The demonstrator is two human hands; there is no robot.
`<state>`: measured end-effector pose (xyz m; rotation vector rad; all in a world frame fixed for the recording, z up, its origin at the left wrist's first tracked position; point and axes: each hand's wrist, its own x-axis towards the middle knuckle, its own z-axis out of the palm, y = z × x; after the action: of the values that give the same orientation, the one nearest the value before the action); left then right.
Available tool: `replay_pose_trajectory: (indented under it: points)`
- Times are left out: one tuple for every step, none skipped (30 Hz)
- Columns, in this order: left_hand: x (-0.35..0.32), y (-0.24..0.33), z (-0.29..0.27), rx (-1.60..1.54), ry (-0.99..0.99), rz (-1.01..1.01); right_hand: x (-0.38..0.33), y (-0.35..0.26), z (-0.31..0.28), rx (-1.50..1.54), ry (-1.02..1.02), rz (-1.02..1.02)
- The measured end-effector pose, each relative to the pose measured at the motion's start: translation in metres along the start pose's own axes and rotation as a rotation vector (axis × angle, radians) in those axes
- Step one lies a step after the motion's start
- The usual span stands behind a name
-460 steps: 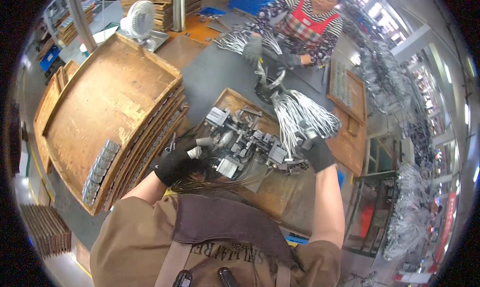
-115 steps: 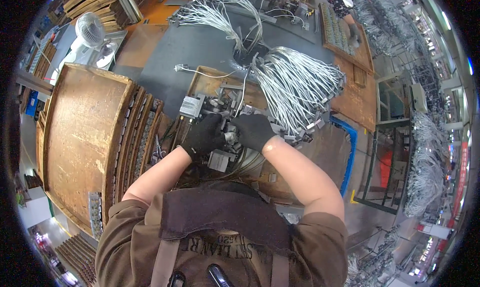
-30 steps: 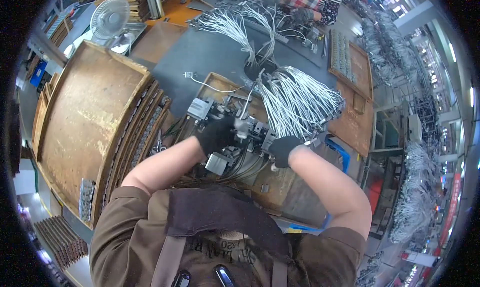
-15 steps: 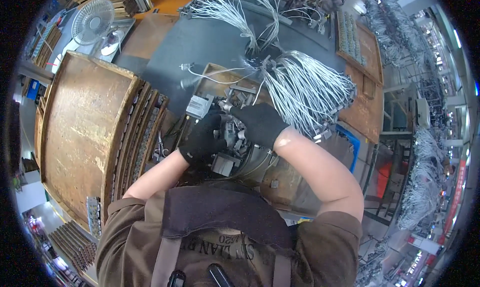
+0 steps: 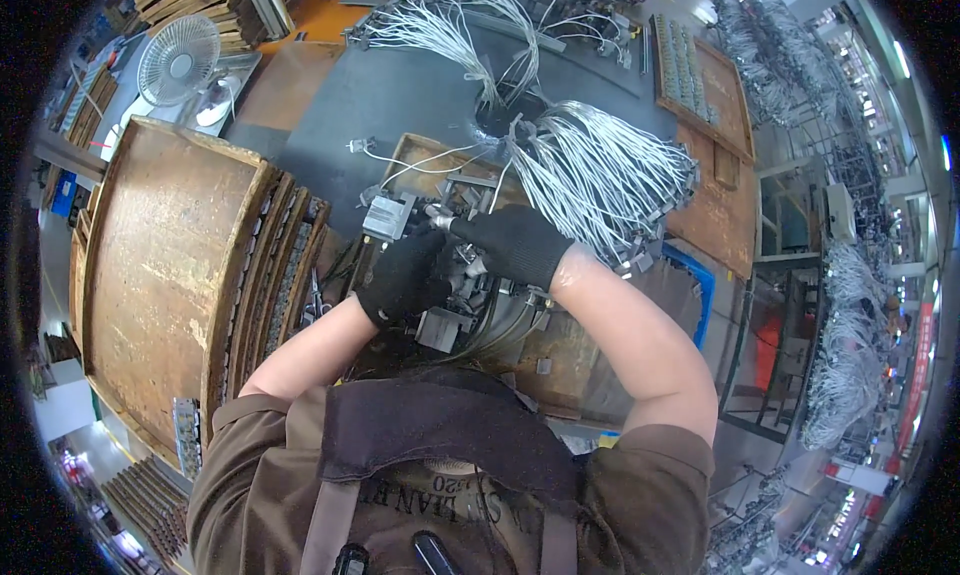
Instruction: The person processes bundles of wires using a specialized machine, then organizes the processed wires into wooden trays by hand.
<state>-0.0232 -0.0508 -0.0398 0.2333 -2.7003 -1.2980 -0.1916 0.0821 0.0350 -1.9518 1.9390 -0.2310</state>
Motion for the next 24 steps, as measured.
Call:
replay_pose_trajectory:
  points:
    - [0.001, -0.002, -0.001, -0.011, -0.053, -0.039, 0.002, -0.001, -0.002, 0.005, -0.016, 0.007]
    - [0.001, -0.003, -0.002, -0.045, 0.012, 0.013, 0.003, -0.002, -0.003, 0.009, -0.068, 0.054]
    - [0.002, -0.006, -0.002, -0.068, 0.057, 0.051, 0.006, -0.004, -0.003, 0.010, -0.124, 0.105]
    - [0.004, -0.007, -0.001, -0.082, 0.077, 0.058, 0.008, -0.005, -0.003, 0.017, -0.126, 0.099]
    - [0.005, -0.010, 0.000, -0.250, 0.089, 0.052, 0.011, -0.007, -0.002, 0.114, -0.073, 0.156]
    - [0.007, -0.012, 0.002, -0.415, 0.096, 0.039, 0.013, -0.009, 0.001, 0.212, -0.020, 0.214]
    - [0.009, -0.014, 0.004, -0.416, 0.096, 0.039, 0.016, -0.010, 0.003, 0.219, -0.022, 0.215]
    - [0.011, -0.016, 0.005, -0.533, 0.073, -0.087, 0.018, -0.012, 0.005, 0.193, -0.014, 0.227]
    - [0.014, -0.018, 0.008, -0.635, 0.077, -0.208, 0.021, -0.013, 0.007, 0.170, 0.022, 0.225]
    - [0.016, -0.020, 0.010, -0.648, 0.043, -0.219, 0.023, -0.014, 0.009, 0.174, -0.006, 0.244]
    - [0.020, -0.023, 0.013, -0.682, 0.038, -0.202, 0.025, -0.016, 0.011, 0.121, -0.035, 0.264]
    - [0.024, -0.025, 0.015, -0.716, 0.035, -0.181, 0.026, -0.016, 0.011, 0.064, -0.062, 0.284]
    - [0.027, -0.029, 0.014, -0.716, 0.033, -0.178, 0.026, -0.016, 0.010, 0.063, -0.060, 0.287]
    - [0.030, -0.033, 0.013, -0.623, 0.012, -0.154, 0.024, -0.015, 0.008, 0.023, 0.037, 0.239]
    - [0.031, -0.037, 0.012, -0.534, -0.003, -0.126, 0.021, -0.015, 0.005, 0.014, 0.057, 0.220]
    - [0.031, -0.039, 0.010, -0.527, -0.009, -0.129, 0.016, -0.014, 0.002, -0.059, 0.248, 0.157]
    - [0.029, -0.040, 0.008, -0.595, -0.050, -0.234, 0.010, -0.011, -0.002, -0.104, 0.361, 0.119]
    - [0.027, -0.040, 0.007, -0.662, -0.090, -0.340, 0.004, -0.009, -0.005, -0.069, 0.412, 0.156]
    - [0.024, -0.037, 0.007, -0.659, -0.087, -0.338, -0.002, -0.010, -0.004, -0.068, 0.381, 0.167]
    - [0.021, -0.033, 0.007, -0.765, -0.126, -0.376, -0.007, -0.011, -0.001, -0.020, 0.352, 0.168]
    - [0.019, -0.028, 0.009, -0.868, -0.169, -0.410, -0.011, -0.014, 0.004, 0.015, 0.303, 0.247]
    - [0.017, -0.023, 0.011, -0.861, -0.174, -0.401, -0.012, -0.016, 0.013, 0.103, 0.119, 0.229]
    - [0.015, -0.017, 0.013, -0.865, -0.172, -0.427, -0.014, -0.021, 0.023, 0.037, 0.200, 0.188]
    - [0.013, -0.011, 0.016, -0.903, -0.168, -0.430, -0.015, -0.024, 0.034, -0.034, 0.190, 0.168]
